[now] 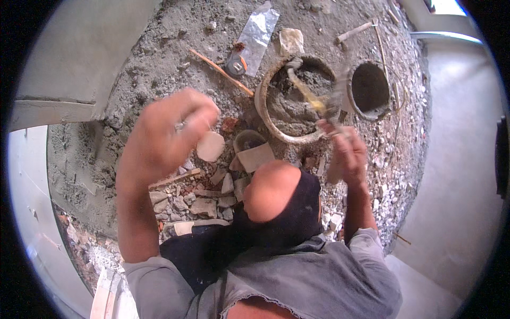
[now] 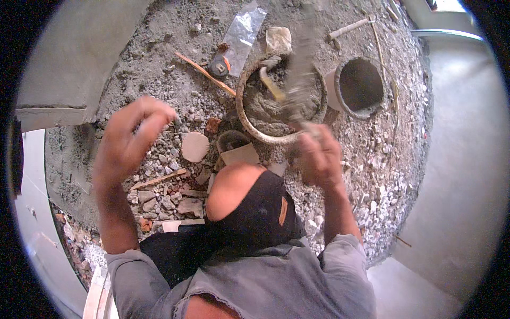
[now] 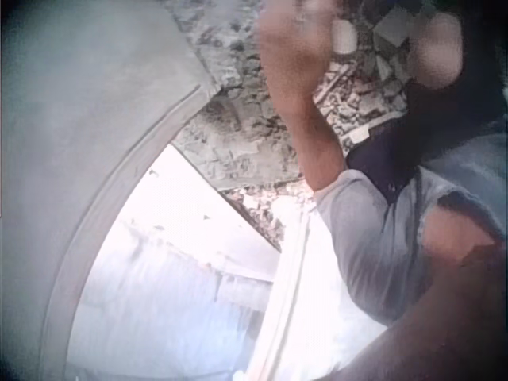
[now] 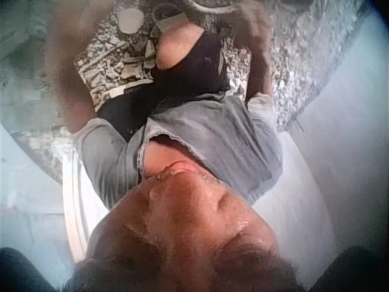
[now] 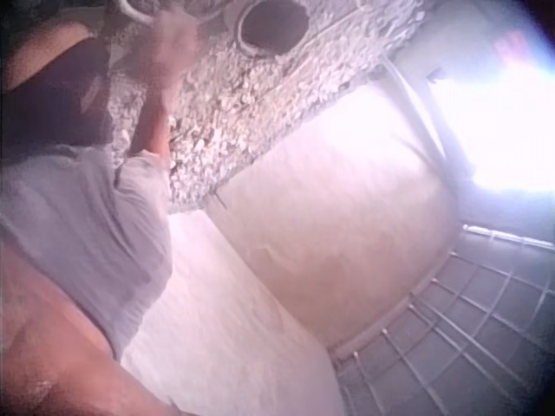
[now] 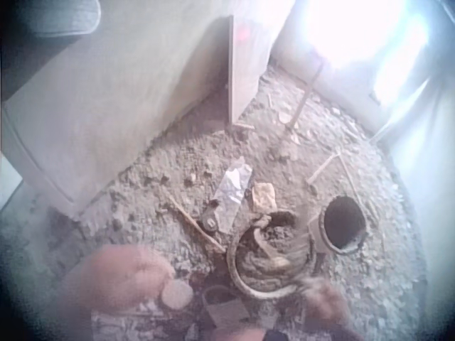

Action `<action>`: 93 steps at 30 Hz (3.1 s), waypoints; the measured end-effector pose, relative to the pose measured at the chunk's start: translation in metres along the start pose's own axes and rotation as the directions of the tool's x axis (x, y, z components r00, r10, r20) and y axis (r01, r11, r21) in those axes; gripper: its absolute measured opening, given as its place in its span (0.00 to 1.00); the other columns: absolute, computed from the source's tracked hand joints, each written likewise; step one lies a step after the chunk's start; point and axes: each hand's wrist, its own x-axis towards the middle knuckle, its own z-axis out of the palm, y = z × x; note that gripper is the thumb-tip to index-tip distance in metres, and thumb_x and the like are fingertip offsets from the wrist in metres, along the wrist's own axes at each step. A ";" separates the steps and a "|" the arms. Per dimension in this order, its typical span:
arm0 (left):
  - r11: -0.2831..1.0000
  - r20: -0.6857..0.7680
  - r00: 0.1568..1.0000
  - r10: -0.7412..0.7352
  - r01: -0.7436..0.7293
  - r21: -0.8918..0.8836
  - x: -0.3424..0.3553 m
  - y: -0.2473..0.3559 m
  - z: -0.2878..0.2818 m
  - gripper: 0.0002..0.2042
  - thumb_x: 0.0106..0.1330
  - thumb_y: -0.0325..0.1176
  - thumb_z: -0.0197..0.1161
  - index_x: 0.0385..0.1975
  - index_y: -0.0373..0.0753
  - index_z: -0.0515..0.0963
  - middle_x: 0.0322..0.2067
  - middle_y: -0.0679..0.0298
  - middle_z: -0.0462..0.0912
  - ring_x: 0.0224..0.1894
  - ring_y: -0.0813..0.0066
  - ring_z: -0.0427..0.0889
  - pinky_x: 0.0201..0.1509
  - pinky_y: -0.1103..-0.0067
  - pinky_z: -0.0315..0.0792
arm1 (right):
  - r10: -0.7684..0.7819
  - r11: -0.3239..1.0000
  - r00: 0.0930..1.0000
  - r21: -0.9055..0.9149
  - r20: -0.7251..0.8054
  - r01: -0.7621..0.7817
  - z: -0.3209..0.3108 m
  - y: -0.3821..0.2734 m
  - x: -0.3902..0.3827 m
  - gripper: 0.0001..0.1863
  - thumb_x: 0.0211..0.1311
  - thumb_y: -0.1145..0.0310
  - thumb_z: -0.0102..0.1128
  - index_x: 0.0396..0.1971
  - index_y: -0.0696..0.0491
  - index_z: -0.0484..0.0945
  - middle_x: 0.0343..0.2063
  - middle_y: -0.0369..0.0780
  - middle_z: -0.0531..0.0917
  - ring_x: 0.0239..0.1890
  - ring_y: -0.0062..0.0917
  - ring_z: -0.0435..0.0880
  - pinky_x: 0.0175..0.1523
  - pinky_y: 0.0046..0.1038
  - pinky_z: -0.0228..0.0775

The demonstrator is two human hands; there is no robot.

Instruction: The person scoops cement from a bucket and spreads it on the floor with a trowel, then places a large tile onto the cement and taps it into place with a hammer.

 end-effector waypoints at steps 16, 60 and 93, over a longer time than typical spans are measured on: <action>0.867 0.089 0.908 -0.410 0.418 -0.272 0.015 -0.140 0.220 0.21 0.69 0.48 0.45 0.35 0.33 0.72 0.33 0.42 0.77 0.41 0.41 0.75 0.42 0.59 0.67 | 0.203 0.312 0.979 -0.945 -0.037 -0.100 -0.076 0.040 0.030 0.10 0.53 0.66 0.56 0.31 0.56 0.70 0.23 0.50 0.78 0.30 0.47 0.80 0.35 0.43 0.71; 0.637 0.217 0.603 -0.768 0.679 0.365 -0.263 -0.158 0.034 0.17 0.64 0.42 0.52 0.43 0.36 0.75 0.39 0.47 0.80 0.44 0.50 0.79 0.50 0.58 0.70 | -0.195 0.457 0.837 -0.708 0.511 0.538 0.303 -0.033 0.196 0.15 0.61 0.60 0.52 0.38 0.57 0.70 0.30 0.50 0.79 0.37 0.45 0.80 0.42 0.40 0.73; 0.731 0.386 0.625 -0.678 0.522 0.440 -0.187 -0.178 0.049 0.23 0.65 0.47 0.53 0.53 0.39 0.72 0.52 0.51 0.74 0.55 0.50 0.72 0.60 0.64 0.65 | 0.089 0.071 0.989 -0.990 -0.115 -0.121 -0.074 -0.017 0.066 0.13 0.54 0.62 0.60 0.32 0.55 0.73 0.28 0.48 0.82 0.34 0.45 0.82 0.38 0.41 0.72</action>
